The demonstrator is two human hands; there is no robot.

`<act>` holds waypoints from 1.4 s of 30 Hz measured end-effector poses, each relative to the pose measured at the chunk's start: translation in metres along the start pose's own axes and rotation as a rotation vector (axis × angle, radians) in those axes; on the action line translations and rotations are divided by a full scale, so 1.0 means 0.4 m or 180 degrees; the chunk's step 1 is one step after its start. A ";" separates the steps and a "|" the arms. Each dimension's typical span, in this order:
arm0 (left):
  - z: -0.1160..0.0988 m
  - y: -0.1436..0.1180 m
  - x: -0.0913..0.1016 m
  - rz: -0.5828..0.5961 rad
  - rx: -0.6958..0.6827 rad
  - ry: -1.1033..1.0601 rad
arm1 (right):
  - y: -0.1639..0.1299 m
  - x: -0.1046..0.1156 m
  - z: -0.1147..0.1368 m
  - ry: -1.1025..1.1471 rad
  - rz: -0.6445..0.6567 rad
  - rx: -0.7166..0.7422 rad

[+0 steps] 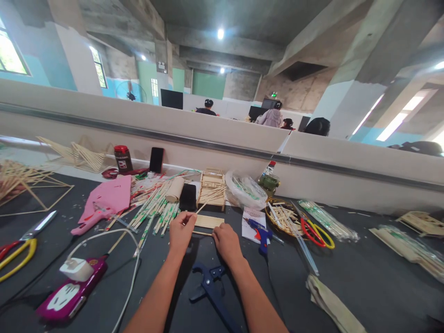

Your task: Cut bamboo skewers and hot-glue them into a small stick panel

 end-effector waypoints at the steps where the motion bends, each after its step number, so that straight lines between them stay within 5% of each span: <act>1: -0.001 0.000 0.001 0.0031 -0.0036 0.0006 | 0.009 -0.001 0.005 -0.0029 0.0012 -0.0011; 7: -0.023 -0.002 0.007 0.0114 -0.0095 0.0093 | -0.016 0.074 0.022 0.0207 0.0008 -0.0003; 13: -0.045 -0.004 0.000 0.0126 -0.0062 -0.0072 | -0.198 0.109 -0.040 0.0877 0.1417 0.0618; 16: -0.051 -0.010 -0.006 0.0209 -0.0074 -0.0076 | -0.264 0.102 -0.065 0.0763 0.1679 0.0567; 24: -0.029 -0.019 -0.013 0.0292 -0.0090 0.0097 | -0.271 0.144 -0.048 0.0016 0.1140 0.0316; 34: -0.043 -0.008 -0.006 0.0173 0.0008 -0.0418 | -0.157 0.162 -0.108 0.2027 0.0411 -0.0393; 42: -0.054 -0.010 -0.012 0.0227 0.0021 -0.0584 | -0.146 0.126 -0.061 0.2242 0.0181 -0.0255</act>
Point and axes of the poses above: each hand's wrist, its own y-axis towards the middle knuckle, its own x-axis out of the back of the hand, z = x × y, the point moved 3 cm from there along y, towards the middle knuckle, and after that the axes turned 13 degrees about -x, right-handed, at the moved point
